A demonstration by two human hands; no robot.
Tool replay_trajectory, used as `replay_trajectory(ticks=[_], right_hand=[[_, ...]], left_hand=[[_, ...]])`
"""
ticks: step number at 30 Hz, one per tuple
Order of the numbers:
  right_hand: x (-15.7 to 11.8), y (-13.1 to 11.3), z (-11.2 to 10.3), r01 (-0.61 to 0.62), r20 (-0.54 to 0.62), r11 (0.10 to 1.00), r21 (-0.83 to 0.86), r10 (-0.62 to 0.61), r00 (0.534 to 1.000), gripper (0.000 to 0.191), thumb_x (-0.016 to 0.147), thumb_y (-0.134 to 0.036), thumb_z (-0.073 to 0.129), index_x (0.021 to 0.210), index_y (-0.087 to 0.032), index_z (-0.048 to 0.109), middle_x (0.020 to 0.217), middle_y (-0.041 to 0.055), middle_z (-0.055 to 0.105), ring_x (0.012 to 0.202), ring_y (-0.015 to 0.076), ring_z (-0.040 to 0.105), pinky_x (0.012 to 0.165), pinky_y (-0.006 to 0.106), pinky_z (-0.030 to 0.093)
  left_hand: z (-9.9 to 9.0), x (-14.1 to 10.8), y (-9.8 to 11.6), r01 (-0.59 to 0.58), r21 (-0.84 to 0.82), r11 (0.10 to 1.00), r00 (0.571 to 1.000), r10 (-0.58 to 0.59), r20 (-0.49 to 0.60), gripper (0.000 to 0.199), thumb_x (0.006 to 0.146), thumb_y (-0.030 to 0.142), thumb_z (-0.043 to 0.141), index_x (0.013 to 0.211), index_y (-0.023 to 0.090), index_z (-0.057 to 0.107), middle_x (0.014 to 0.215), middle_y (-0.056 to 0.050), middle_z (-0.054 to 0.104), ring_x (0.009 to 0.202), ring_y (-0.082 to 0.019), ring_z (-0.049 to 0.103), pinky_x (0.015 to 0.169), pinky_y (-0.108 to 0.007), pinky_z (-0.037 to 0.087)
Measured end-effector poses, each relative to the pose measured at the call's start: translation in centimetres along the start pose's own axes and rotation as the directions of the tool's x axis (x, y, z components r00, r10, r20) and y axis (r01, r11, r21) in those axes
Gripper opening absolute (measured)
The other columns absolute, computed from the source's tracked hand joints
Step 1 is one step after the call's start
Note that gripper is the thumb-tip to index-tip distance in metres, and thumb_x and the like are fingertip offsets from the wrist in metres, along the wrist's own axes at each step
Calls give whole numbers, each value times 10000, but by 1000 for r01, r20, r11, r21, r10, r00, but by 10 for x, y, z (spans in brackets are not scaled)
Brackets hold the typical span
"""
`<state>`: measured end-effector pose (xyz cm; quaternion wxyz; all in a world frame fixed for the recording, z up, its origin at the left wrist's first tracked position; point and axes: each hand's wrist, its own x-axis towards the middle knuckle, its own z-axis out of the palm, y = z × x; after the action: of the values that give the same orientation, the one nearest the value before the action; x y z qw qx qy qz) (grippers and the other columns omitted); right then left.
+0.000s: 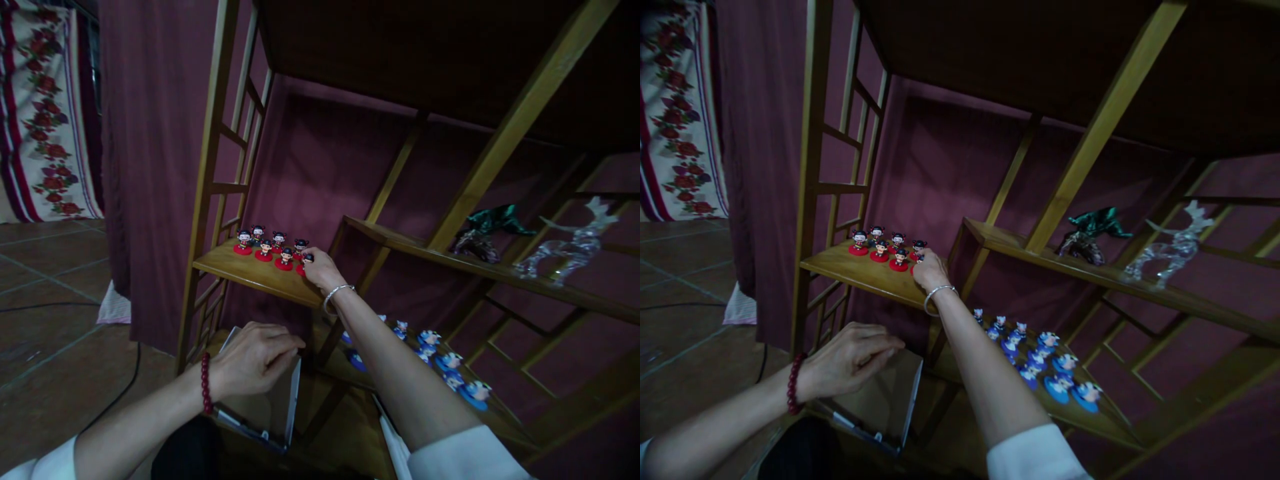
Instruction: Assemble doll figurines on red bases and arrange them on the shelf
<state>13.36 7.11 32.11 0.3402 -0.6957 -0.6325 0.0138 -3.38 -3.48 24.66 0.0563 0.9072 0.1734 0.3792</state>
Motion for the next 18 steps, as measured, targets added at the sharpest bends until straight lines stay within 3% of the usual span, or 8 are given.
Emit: replay_trajectory(ticks=[11, 15, 18], right_hand=[[-2, -1, -3, -41, 42, 999, -25, 42, 998, 364, 674, -218, 493, 1025, -266, 579, 749, 5, 641, 589, 136, 570, 521, 221, 405], [-10, -7, -10, -13, 19, 999, -32, 13, 1000, 389, 700, -252, 499, 1086, -236, 542, 923, 42, 637, 802, 171, 591, 683, 268, 444], [-20, -10, -16, 37, -68, 998, -58, -41, 997, 409, 716, -245, 491, 1119, -186, 522, 1040, 95, 593, 961, 206, 542, 825, 332, 419]], left_hand=[[2, 0, 3, 8, -6, 1000, 1000, -8, 22, 266, 868, 201, 355, 1011, 163, 576, 758, -34, 612, 687, -110, 562, 625, -209, 411], [2, 1, 5, 20, -14, 1000, 999, -20, 44, 262, 869, 198, 353, 998, 164, 578, 755, -32, 611, 674, -108, 552, 621, -209, 401], [4, 0, 6, 38, -11, 999, 998, -37, 51, 261, 867, 196, 353, 993, 166, 580, 762, -32, 614, 667, -107, 550, 611, -206, 392]])
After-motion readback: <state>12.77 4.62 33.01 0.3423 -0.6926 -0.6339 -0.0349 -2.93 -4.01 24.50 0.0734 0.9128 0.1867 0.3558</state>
